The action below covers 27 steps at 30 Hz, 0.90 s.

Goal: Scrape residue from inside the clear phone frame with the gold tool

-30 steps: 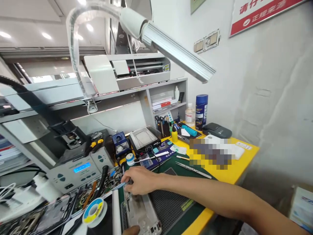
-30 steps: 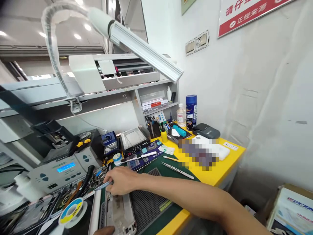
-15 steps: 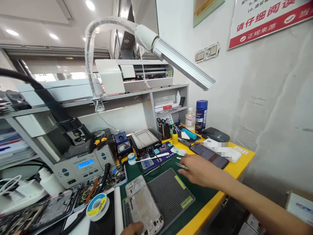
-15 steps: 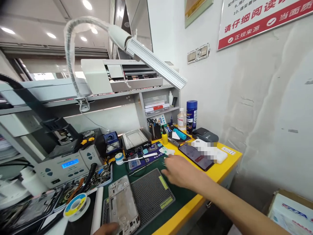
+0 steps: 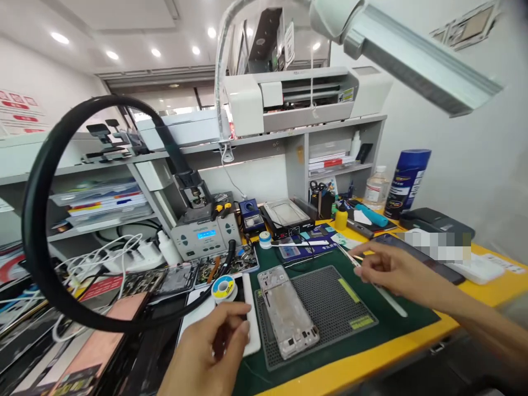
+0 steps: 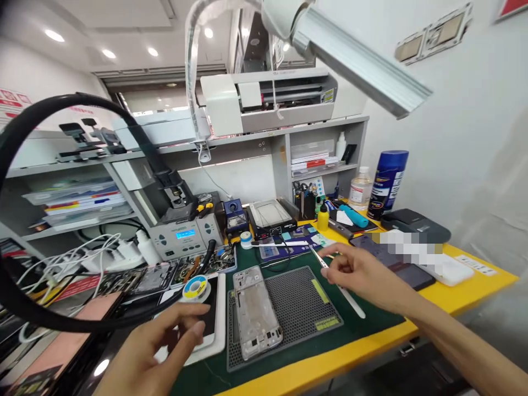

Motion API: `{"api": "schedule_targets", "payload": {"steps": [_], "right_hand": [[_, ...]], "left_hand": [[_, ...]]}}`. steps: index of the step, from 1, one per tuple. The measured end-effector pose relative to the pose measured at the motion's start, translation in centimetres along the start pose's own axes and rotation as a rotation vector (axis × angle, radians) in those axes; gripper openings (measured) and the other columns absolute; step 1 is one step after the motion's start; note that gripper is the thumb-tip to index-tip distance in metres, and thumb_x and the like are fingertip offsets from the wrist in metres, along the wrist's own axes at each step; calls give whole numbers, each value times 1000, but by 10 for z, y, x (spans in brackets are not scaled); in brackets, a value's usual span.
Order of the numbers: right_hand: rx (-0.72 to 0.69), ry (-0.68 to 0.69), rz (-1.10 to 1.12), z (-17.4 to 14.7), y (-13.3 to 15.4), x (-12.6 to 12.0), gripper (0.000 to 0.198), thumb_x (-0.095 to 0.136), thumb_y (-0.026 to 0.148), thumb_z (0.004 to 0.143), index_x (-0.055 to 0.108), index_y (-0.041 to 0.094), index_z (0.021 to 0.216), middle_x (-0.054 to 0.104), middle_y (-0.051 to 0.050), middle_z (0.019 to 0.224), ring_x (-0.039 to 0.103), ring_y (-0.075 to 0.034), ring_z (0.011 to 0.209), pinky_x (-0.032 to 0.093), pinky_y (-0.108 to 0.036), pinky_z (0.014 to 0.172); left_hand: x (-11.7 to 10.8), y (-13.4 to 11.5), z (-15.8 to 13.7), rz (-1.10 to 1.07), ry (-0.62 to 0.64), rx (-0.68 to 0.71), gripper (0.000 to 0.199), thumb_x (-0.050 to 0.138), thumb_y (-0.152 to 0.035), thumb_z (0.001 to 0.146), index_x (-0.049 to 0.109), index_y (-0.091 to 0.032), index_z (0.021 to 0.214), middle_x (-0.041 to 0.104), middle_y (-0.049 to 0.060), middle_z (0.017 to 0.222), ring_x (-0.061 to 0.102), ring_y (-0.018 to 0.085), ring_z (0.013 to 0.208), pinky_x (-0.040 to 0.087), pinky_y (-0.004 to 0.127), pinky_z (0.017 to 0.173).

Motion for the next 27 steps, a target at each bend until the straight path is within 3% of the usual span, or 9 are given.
{"api": "schedule_targets", "payload": {"steps": [2, 4, 7, 10, 13, 15, 18, 24, 27], "right_hand": [[44, 112, 197, 8, 20, 9, 46, 70, 52, 93, 64, 21, 127, 58, 5, 63, 53, -15, 50, 40, -26, 45], [89, 223, 355, 19, 40, 23, 37, 69, 48, 89, 69, 18, 112, 55, 5, 56, 54, -15, 44, 38, -24, 39], [150, 420, 509, 39, 59, 50, 34, 71, 47, 79, 72, 18, 97, 71, -4, 67, 75, -24, 64, 48, -24, 42], [184, 600, 573, 52, 62, 79, 40, 69, 52, 76, 73, 18, 97, 82, -12, 91, 81, -31, 86, 61, -31, 54], [174, 707, 542, 53, 55, 103, 43, 77, 58, 77, 71, 18, 94, 80, -10, 74, 78, -28, 64, 57, -30, 44], [139, 701, 478, 50, 51, 110, 47, 76, 63, 87, 71, 17, 92, 72, -4, 60, 67, -19, 47, 48, -23, 38], [64, 564, 378, 47, 44, 107, 52, 68, 67, 96, 73, 16, 94, 67, 0, 60, 58, -9, 45, 40, -17, 41], [-16, 240, 120, 59, 33, 70, 61, 40, 74, 105, 60, 23, 78, 47, 5, 53, 49, -13, 45, 36, -24, 44], [-79, 313, -121, 62, 41, 60, 54, 52, 63, 105, 59, 22, 70, 44, 5, 55, 46, -13, 50, 32, -26, 49]], "left_hand": [[10, -9, 18, 76, 148, 68, 35, 47, -48, 102, 69, -22, 110, 69, 0, 80, 59, 19, 70, 43, 29, 64], [18, -15, 42, 117, 224, 105, 31, 46, -41, 103, 69, -22, 111, 68, -1, 78, 58, 18, 69, 41, 30, 63], [34, -23, 80, 174, 304, 163, 20, 53, -30, 98, 71, -22, 104, 73, 1, 91, 62, 19, 80, 42, 31, 72], [53, -22, 101, 225, 437, 201, 15, 60, -22, 90, 73, -22, 96, 72, 0, 83, 62, 18, 75, 41, 31, 69], [65, -13, 101, 280, 532, 186, 9, 63, -23, 85, 71, -24, 89, 69, -2, 77, 61, 18, 72, 38, 31, 65], [67, -6, 96, 320, 545, 143, 6, 65, -27, 85, 69, -26, 89, 70, -1, 84, 62, 20, 80, 38, 32, 66], [68, -1, 90, 362, 553, 78, 14, 71, -36, 83, 66, -28, 93, 69, -1, 95, 61, 22, 89, 37, 34, 70], [81, 4, 87, 417, 553, 38, 26, 74, -44, 79, 61, -28, 93, 65, -2, 91, 53, 21, 74, 28, 36, 66], [87, 9, 88, 432, 567, 2, 24, 71, -41, 80, 62, -28, 98, 65, 0, 92, 53, 21, 73, 28, 36, 66]]}}
Point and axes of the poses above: each hand's wrist, its own z-axis towards the middle knuckle, its own x-axis out of the palm, y = z × x, the point moved 6 cm from there along z, towards the middle knuckle
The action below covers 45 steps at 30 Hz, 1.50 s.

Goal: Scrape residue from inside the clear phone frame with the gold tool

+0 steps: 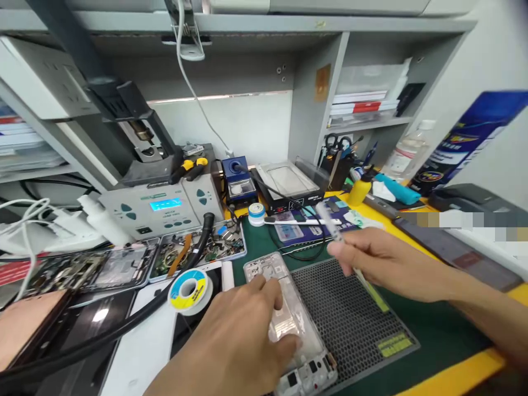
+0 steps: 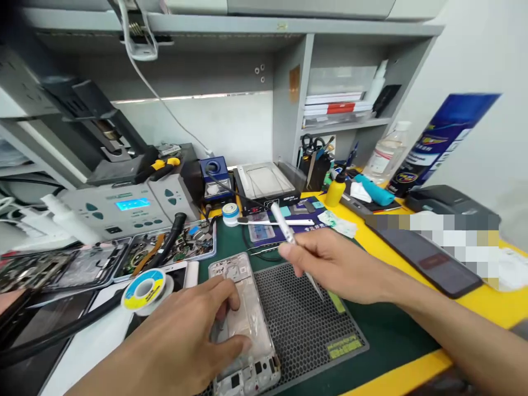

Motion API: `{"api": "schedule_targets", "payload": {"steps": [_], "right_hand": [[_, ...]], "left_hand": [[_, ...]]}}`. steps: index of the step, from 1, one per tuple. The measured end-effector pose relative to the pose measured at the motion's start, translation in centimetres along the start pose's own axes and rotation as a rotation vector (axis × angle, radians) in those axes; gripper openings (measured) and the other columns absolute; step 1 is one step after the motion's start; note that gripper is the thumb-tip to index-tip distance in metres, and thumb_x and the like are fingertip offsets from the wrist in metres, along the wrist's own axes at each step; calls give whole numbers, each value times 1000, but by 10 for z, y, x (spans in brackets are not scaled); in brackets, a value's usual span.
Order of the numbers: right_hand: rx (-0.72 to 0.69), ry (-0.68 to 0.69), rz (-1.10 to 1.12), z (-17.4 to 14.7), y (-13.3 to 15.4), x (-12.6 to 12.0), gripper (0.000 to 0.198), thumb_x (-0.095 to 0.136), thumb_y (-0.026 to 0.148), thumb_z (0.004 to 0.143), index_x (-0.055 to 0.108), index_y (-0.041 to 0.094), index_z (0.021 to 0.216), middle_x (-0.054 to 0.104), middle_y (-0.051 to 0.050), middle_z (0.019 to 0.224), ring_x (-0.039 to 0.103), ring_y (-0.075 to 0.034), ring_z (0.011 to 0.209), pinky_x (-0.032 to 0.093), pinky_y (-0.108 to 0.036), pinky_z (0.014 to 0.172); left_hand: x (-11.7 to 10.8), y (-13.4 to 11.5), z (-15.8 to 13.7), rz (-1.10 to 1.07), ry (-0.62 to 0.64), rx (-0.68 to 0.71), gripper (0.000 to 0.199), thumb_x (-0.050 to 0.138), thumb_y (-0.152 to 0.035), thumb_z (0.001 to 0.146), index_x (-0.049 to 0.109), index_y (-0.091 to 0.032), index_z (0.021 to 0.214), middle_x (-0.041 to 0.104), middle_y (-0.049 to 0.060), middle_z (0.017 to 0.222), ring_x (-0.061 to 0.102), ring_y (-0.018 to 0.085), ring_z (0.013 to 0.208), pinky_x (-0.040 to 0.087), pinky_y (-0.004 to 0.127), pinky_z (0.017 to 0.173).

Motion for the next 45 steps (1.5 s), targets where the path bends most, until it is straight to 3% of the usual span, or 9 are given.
{"api": "schedule_targets", "payload": {"steps": [4, 9, 13, 16, 20, 28, 33, 40, 45], "right_hand": [[-17, 160, -271, -2, 8, 11, 49, 63, 39, 102, 46, 21, 61, 43, 6, 55, 40, -12, 51, 25, -30, 53], [16, 2, -406, 3, 8, 20, 31, 65, 39, 100, 57, 22, 76, 51, 5, 56, 46, -15, 53, 24, -31, 54], [70, -154, -405, -1, 0, -16, 35, 56, 53, 106, 68, 21, 100, 68, 1, 71, 62, -17, 63, 40, -29, 56], [148, -242, -468, -15, -19, -59, 36, 53, 51, 110, 70, 19, 106, 74, -3, 95, 70, -20, 82, 54, -33, 72], [304, -187, -624, -32, -58, -83, 23, 70, 40, 103, 72, 18, 101, 74, -3, 99, 71, -20, 85, 60, -39, 80], [251, -142, -652, -43, -67, -68, 22, 69, 39, 104, 69, 18, 95, 70, 0, 89, 68, -18, 78, 58, -36, 76], [169, -107, -542, -43, -56, -53, 13, 65, 24, 96, 67, 21, 108, 70, 0, 81, 64, -18, 70, 49, -32, 66], [323, -188, -515, -70, -60, -39, 45, 59, 56, 99, 69, 22, 127, 75, -6, 82, 67, -25, 69, 47, -36, 60], [354, -128, -503, -64, -66, -22, 26, 67, 30, 88, 65, 22, 113, 75, -3, 79, 68, -24, 69, 45, -34, 62]], "left_hand": [[1, -1, 3, 17, 39, -4, 25, 66, -40, 81, 61, -26, 101, 66, 3, 101, 59, 26, 83, 31, 37, 70], [0, -6, 1, 68, 105, -27, 24, 64, -36, 87, 62, -23, 107, 67, 7, 112, 64, 29, 97, 39, 40, 79], [-4, -10, -2, 64, 70, -9, 20, 64, -30, 88, 64, -23, 106, 69, 6, 108, 66, 29, 96, 41, 39, 79], [-7, -10, -4, 33, 6, 40, 12, 59, -26, 91, 65, -24, 102, 70, 4, 101, 66, 26, 92, 41, 38, 77], [-6, -8, -6, 27, 15, 89, 14, 54, -23, 95, 66, -23, 100, 72, 4, 102, 65, 26, 90, 42, 37, 76], [-12, 0, -13, -73, -68, 143, 18, 52, -25, 96, 69, -26, 99, 72, 3, 97, 65, 26, 91, 42, 37, 75], [-13, 7, -13, -84, -63, 138, 17, 55, -23, 91, 69, -27, 99, 71, 1, 91, 63, 25, 87, 40, 36, 72], [-9, 10, -13, -87, -25, 98, 18, 55, -27, 94, 69, -29, 106, 71, 2, 101, 64, 27, 94, 42, 39, 77], [-6, 5, -12, -83, -3, 94, 19, 57, -29, 94, 69, -28, 110, 70, 4, 104, 65, 27, 97, 42, 39, 79]]}}
Point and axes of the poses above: each hand's wrist, its own z-axis towards the middle knuckle, its own x-axis out of the palm, y = z × x, the point moved 6 cm from there along z, towards the middle knuckle
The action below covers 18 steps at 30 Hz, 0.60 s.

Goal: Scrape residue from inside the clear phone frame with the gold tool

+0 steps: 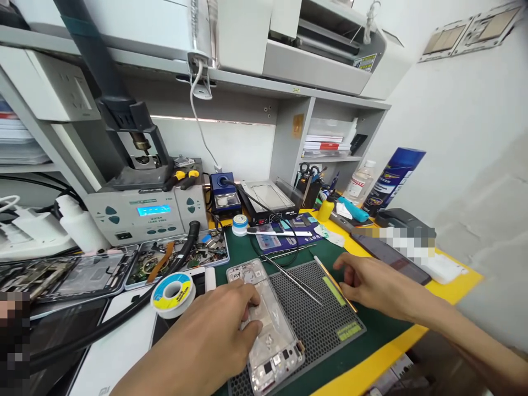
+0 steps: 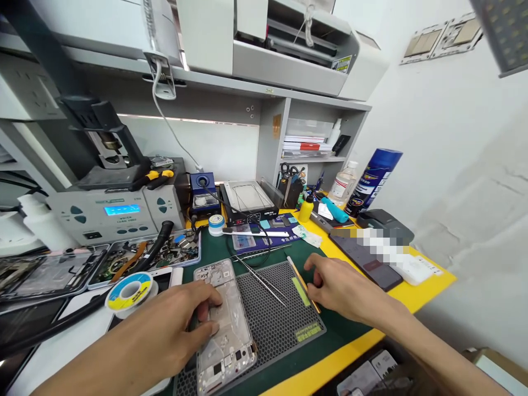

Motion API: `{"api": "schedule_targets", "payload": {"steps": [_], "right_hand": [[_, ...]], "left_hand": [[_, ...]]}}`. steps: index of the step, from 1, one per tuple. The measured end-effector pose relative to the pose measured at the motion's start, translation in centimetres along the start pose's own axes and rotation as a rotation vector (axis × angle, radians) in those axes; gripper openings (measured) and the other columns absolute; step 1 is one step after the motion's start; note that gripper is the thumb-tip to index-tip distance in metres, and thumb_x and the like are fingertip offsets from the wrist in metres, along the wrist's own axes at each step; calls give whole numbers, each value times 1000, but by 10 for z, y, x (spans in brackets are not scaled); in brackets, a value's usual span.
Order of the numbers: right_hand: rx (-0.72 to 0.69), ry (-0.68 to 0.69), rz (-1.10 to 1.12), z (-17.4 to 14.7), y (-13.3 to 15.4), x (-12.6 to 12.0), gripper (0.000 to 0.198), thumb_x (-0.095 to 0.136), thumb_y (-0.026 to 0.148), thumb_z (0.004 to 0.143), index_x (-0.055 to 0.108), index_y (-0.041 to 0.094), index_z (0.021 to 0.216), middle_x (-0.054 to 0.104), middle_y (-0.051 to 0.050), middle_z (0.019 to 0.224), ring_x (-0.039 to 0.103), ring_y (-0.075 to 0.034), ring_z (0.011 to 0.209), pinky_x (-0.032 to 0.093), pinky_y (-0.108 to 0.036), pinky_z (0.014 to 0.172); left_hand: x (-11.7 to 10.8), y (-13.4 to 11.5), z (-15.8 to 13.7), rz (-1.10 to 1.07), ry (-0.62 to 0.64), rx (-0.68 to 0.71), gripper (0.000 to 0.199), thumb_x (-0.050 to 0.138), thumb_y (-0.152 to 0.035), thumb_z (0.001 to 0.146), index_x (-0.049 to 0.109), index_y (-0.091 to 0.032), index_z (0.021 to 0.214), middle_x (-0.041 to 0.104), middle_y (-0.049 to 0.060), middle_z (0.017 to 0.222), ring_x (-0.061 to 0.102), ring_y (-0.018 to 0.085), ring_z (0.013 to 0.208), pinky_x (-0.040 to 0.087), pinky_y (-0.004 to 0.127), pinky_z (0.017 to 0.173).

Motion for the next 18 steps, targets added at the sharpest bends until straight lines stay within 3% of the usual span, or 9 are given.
{"api": "schedule_targets", "payload": {"steps": [8, 14, 18], "right_hand": [[-26, 75, 17, 2, 28, 3, 22, 64, 22, 90, 59, 22, 112, 71, 1, 77, 65, -21, 67, 43, -32, 58], [14, 41, 34, 10, 18, -6, 20, 74, 23, 88, 62, 21, 103, 58, 5, 74, 56, -17, 66, 44, -31, 64], [19, 61, 239, 12, 13, -12, 30, 72, 21, 77, 63, 23, 105, 58, 6, 68, 54, -18, 59, 40, -29, 54]], "left_hand": [[-2, 4, -2, -40, -64, 50, 15, 59, -35, 95, 69, -28, 103, 72, 3, 102, 65, 27, 96, 40, 37, 75], [-4, 1, -3, -27, -53, 57, 12, 58, -30, 92, 68, -27, 98, 71, 3, 95, 65, 27, 91, 41, 38, 75], [-6, 0, -2, -11, -54, 69, 13, 55, -24, 90, 68, -26, 93, 71, 3, 92, 65, 27, 87, 40, 38, 72]]}}
Point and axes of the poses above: each hand's wrist, its own z-axis towards the middle knuckle, its own x-axis out of the palm, y = z × x, the point moved 6 cm from there along z, towards the middle knuckle
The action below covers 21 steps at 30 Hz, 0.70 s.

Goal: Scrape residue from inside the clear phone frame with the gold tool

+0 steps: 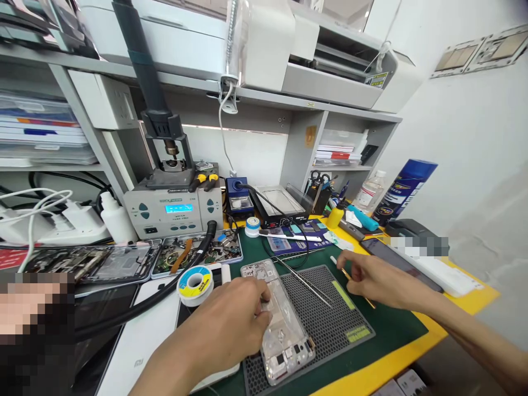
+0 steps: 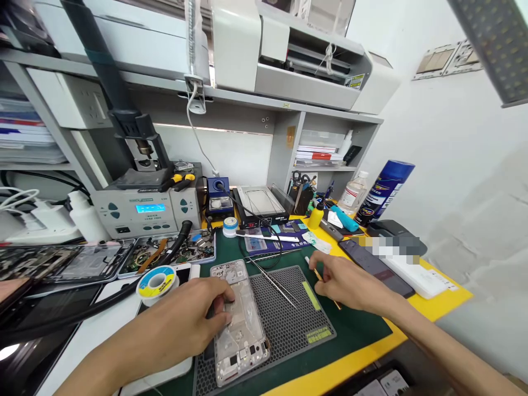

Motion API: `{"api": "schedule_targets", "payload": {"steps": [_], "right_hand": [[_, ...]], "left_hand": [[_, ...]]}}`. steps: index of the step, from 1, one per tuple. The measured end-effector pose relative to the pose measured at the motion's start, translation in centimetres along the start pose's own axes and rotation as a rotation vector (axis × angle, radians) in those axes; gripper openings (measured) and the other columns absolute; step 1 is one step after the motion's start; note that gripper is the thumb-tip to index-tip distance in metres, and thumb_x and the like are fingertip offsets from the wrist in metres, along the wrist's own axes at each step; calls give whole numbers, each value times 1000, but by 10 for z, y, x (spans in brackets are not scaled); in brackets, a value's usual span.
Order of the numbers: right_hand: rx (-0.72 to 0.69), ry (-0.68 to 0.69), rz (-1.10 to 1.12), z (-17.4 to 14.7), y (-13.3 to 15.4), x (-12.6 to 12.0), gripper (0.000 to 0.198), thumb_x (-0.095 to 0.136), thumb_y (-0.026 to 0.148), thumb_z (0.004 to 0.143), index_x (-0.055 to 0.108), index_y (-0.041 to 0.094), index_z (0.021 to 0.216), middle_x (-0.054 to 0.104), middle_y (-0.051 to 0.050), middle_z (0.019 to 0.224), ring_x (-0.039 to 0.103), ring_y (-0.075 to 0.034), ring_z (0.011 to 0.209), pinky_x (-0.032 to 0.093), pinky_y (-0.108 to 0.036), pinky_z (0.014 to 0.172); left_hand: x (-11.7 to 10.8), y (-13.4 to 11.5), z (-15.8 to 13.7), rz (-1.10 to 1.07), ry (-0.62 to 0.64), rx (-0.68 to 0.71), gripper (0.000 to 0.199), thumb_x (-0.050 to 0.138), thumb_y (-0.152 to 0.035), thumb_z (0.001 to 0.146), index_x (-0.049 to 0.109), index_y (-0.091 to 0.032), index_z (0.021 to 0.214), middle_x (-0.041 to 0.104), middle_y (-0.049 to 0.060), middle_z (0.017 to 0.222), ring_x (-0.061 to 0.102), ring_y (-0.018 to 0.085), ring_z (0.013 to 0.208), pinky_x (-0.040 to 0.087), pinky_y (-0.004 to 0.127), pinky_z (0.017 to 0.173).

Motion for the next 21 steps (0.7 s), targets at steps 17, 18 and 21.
{"api": "schedule_targets", "payload": {"steps": [17, 18, 21], "right_hand": [[-247, 91, 781, 5, 48, -31, 43, 74, 60, 90, 72, 22, 110, 52, 5, 66, 51, -12, 48, 40, -24, 42], [-276, 99, 740, 6, 57, -26, 45, 68, 65, 95, 73, 20, 103, 53, 5, 62, 51, -12, 45, 38, -24, 40], [-374, 105, 585, 6, 83, -6, 48, 61, 62, 103, 72, 18, 87, 61, 1, 58, 56, -13, 48, 41, -25, 45]], "left_hand": [[8, 10, 3, -3, 18, -108, 20, 55, -29, 96, 70, -29, 109, 71, 4, 100, 65, 28, 96, 44, 39, 80], [7, 10, 4, 4, 20, -108, 20, 54, -28, 96, 70, -28, 109, 71, 5, 101, 65, 28, 96, 43, 39, 80], [6, 7, 4, 33, 44, -95, 21, 50, -25, 97, 70, -27, 103, 70, 4, 97, 63, 26, 91, 41, 38, 76]]}}
Point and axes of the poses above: each hand's wrist, its own z-axis towards the middle knuckle, its own x-axis out of the palm, y = z × x, the point moved 6 cm from there along z, towards the middle knuckle
